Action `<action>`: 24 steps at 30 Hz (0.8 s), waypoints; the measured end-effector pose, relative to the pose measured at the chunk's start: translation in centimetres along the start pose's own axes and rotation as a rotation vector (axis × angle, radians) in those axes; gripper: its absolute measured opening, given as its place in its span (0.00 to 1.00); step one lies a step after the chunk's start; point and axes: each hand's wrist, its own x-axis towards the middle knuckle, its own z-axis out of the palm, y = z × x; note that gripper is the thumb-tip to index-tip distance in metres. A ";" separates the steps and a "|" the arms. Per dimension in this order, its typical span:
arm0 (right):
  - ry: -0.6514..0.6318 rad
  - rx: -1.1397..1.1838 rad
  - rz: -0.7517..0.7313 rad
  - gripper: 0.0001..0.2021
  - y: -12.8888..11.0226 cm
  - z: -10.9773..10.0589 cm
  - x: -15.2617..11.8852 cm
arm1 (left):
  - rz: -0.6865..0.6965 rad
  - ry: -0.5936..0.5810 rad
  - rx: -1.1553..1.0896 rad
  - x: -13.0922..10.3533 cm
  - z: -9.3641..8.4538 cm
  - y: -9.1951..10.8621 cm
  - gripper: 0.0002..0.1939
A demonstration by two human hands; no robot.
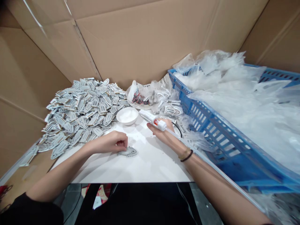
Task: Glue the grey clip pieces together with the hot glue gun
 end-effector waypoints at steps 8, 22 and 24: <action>-0.006 -0.028 0.004 0.15 -0.7 -0.2 -0.2 | -0.019 0.023 0.059 0.0 0.6 0.4 0.19; -0.032 0.015 0.031 0.15 -1.1 -0.4 -0.6 | -0.134 0.456 -1.043 1.7 2.6 0.7 0.25; -0.085 0.016 -0.007 0.17 -1.2 -0.3 -0.8 | -0.165 0.566 -1.122 2.1 3.3 0.8 0.27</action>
